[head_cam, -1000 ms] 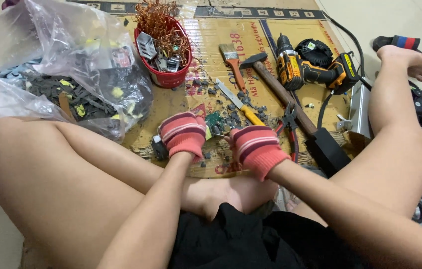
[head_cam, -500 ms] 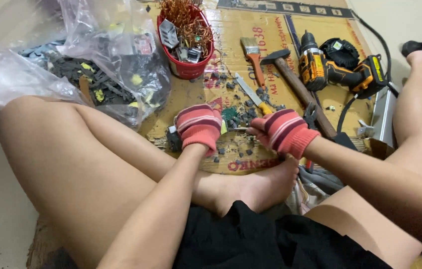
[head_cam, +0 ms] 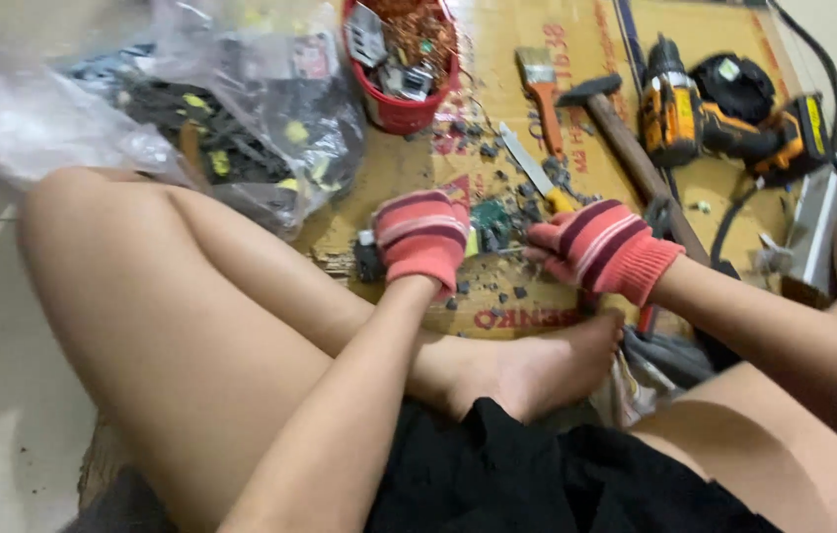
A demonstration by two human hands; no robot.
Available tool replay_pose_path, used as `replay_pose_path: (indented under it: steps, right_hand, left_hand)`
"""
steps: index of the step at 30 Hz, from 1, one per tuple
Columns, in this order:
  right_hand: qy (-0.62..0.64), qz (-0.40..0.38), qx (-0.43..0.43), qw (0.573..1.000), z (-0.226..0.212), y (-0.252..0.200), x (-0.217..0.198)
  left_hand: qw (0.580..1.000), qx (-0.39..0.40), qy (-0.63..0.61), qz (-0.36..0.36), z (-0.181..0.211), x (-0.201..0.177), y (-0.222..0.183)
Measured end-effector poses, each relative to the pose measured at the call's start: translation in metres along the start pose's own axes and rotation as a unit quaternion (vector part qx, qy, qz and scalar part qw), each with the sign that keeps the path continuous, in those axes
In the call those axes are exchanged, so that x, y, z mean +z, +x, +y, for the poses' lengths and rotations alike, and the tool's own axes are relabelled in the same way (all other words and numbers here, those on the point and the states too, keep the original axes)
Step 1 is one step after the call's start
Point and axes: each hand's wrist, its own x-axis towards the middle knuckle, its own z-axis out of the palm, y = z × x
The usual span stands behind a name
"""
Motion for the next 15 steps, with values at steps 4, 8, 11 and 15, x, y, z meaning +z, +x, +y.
replay_pose_path:
  steps: [4, 8, 11, 15]
  right_hand:
    - [0.136, -0.130, 0.235, 0.954, -0.051, -0.030, -0.042]
    - [0.287, -0.124, 0.373, 0.874, -0.073, -0.061, -0.052]
    - [0.309, -0.096, 0.409, 0.853, -0.086, -0.064, -0.052]
    - [0.342, -0.072, 0.403, 0.846, -0.108, -0.046, -0.061]
  left_hand:
    - [1.000, 0.026, 0.003, -0.013, 0.003, -0.007, -0.006]
    - [0.999, 0.046, 0.005, -0.011, 0.003, -0.007, -0.014]
    - [0.998, 0.068, 0.002, -0.006, 0.005, -0.005, -0.020]
    - [0.997, 0.073, 0.011, 0.008, 0.000, -0.002, -0.024]
